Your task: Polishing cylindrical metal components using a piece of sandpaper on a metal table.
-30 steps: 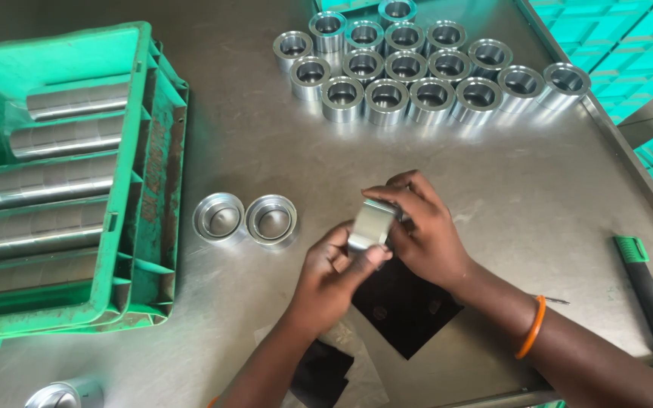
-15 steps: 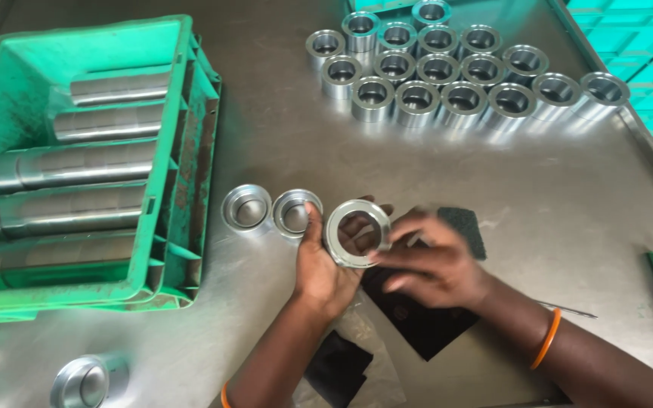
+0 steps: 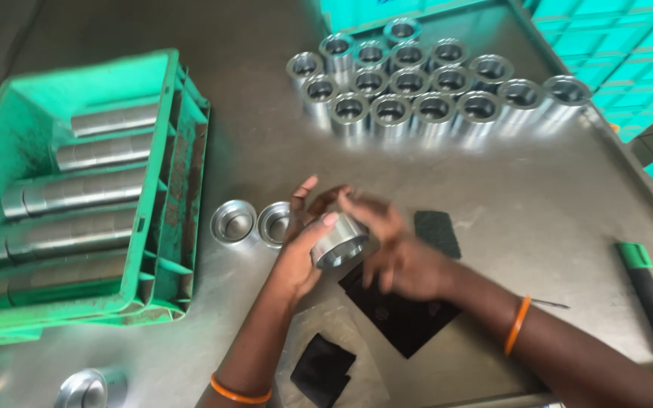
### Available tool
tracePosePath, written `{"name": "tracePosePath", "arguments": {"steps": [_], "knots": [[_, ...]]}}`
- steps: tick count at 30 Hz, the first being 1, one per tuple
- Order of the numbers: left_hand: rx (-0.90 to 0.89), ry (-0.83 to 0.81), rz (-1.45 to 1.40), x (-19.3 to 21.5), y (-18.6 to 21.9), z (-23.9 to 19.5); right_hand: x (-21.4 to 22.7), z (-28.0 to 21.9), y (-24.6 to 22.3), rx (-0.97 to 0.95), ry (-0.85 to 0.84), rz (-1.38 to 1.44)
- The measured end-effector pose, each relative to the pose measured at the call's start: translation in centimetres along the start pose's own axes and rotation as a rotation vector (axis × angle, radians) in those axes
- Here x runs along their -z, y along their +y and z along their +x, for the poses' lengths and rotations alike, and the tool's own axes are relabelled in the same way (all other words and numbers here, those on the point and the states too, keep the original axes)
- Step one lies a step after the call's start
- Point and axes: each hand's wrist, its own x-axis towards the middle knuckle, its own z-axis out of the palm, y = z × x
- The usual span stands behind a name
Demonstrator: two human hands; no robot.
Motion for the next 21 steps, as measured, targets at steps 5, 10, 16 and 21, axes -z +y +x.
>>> {"name": "tracePosePath", "arguments": {"steps": [5, 10, 16, 21], "knots": [[-0.126, 0.171, 0.743, -2.9, 1.3, 3.4, 3.8, 0.4, 11.5, -0.592, 0.145, -0.015], [-0.163, 0.295, 1.65, -0.4, 0.5, 5.2, 5.6, 0.2, 15.5, -0.781, 0.139, -0.67], [0.056, 0.46, 1.945, 0.3, 0.1, 2.4, 4.4, -0.9, 11.5, -0.898, 0.076, -0.88], [-0.645, 0.317, 1.692, -0.8, -0.8, -0.7, 5.5, -2.1, 6.1, -0.57, 0.104, 0.036]]}}
